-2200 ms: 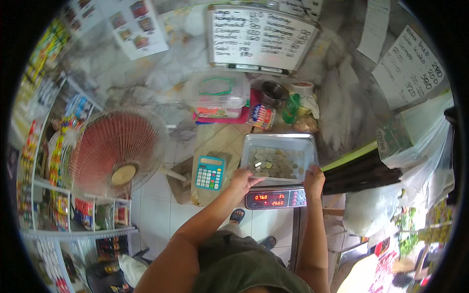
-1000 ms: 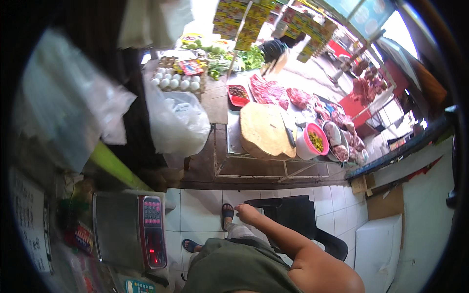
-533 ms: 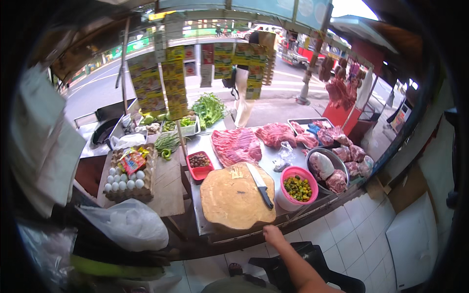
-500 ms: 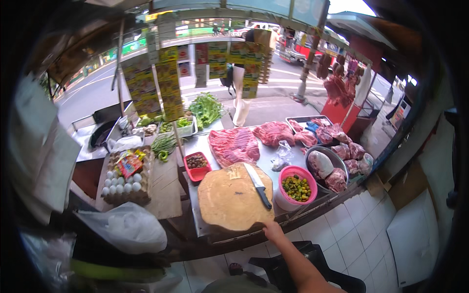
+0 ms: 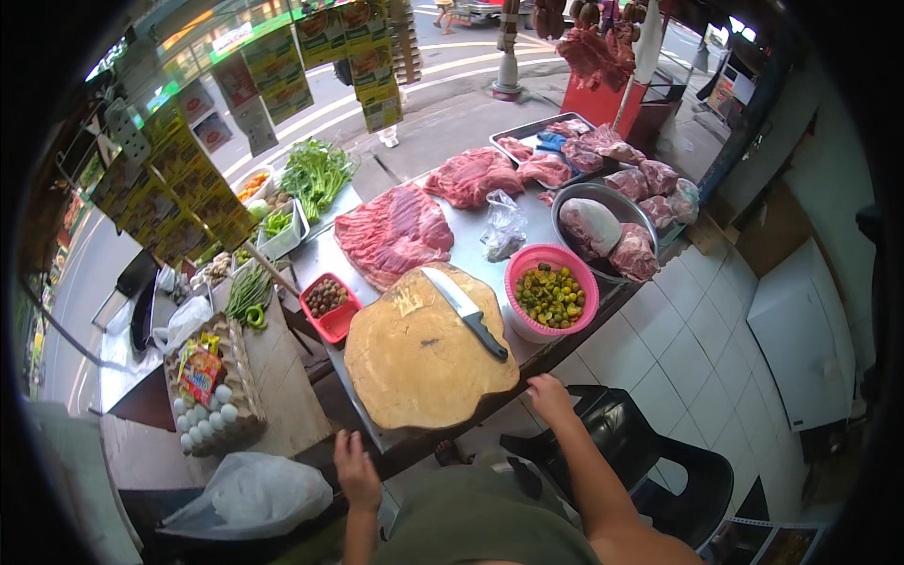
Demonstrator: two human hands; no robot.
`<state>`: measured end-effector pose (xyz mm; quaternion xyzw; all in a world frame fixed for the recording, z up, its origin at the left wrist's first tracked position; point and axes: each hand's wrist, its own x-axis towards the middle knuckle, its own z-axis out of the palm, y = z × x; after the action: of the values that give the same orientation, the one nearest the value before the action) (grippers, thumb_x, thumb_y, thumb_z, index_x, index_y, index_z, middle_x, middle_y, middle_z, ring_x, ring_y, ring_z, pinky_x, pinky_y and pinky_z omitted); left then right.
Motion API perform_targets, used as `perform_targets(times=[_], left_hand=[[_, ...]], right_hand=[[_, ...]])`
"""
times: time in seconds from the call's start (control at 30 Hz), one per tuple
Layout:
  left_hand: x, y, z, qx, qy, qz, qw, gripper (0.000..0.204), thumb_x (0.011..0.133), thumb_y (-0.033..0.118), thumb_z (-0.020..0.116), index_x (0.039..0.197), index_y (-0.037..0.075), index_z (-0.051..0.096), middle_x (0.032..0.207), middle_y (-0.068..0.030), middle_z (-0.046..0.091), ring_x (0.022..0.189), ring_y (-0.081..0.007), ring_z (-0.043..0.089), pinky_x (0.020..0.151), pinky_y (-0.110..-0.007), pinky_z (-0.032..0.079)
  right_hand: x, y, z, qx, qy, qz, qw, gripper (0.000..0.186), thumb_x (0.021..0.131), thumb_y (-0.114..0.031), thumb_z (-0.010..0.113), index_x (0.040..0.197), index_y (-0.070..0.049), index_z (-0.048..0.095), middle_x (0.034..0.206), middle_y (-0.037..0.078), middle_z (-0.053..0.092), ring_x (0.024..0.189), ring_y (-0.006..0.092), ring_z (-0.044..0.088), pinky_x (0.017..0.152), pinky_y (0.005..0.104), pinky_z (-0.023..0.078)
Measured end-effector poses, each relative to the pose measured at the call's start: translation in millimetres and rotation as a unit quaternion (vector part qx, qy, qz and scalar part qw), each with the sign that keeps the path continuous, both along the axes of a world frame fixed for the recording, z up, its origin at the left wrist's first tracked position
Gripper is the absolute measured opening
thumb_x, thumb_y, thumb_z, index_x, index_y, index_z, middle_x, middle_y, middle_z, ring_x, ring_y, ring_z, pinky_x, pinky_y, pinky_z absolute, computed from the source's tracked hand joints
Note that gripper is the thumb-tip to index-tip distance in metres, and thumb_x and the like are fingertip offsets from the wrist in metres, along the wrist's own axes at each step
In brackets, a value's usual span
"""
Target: The person cuts a piece of pork on a wooden cutting board using a knife, places the cut pieces into a plastic bag, and hands the bag to a customer. The person then counts coins from a container and gives change to the customer.
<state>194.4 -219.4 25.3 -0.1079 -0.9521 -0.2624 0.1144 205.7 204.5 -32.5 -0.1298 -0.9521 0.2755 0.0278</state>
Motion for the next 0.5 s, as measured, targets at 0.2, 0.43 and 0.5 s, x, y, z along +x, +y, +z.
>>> perform_targets(times=[0.2, 0.43, 0.5], left_hand=[[-87.3, 78.7, -30.3, -0.03, -0.056, -0.215, 0.975, 0.041, 0.087, 0.007, 0.06, 0.127, -0.001, 0.056, 0.137, -0.0283, 0.046, 0.13, -0.0446, 0.044, 0.11, -0.048, 0.037], [-132.2, 138.4, -62.1, -0.044, -0.072, -0.247, 0.965, 0.049, 0.087, 0.013, 0.064, 0.132, -0.003, 0.051, 0.142, -0.0296, 0.04, 0.135, -0.0461, 0.037, 0.114, -0.05, 0.031], [-144.8, 153.1, -64.4, -0.028, -0.039, -0.237, 0.97, 0.055, 0.086, 0.015, 0.065, 0.135, -0.004, 0.048, 0.143, -0.029, 0.039, 0.135, -0.0457, 0.035, 0.114, -0.05, 0.03]], right_hand=[[29.7, 11.9, 27.2, -0.002, -0.056, -0.08, 0.995, 0.024, 0.08, -0.01, 0.07, 0.102, -0.002, 0.068, 0.1, 0.019, 0.064, 0.096, 0.0392, 0.062, 0.082, 0.0468, 0.05], [-23.0, 28.5, 55.0, -0.013, 0.121, -0.054, 0.991, 0.026, 0.078, -0.001, 0.066, 0.104, 0.002, 0.067, 0.103, 0.019, 0.066, 0.098, 0.0385, 0.062, 0.084, 0.0435, 0.051], [-38.0, 42.5, 60.8, -0.039, 0.116, -0.057, 0.991, 0.027, 0.079, -0.004, 0.067, 0.105, 0.001, 0.066, 0.105, 0.018, 0.064, 0.1, 0.0395, 0.059, 0.088, 0.0458, 0.049]])
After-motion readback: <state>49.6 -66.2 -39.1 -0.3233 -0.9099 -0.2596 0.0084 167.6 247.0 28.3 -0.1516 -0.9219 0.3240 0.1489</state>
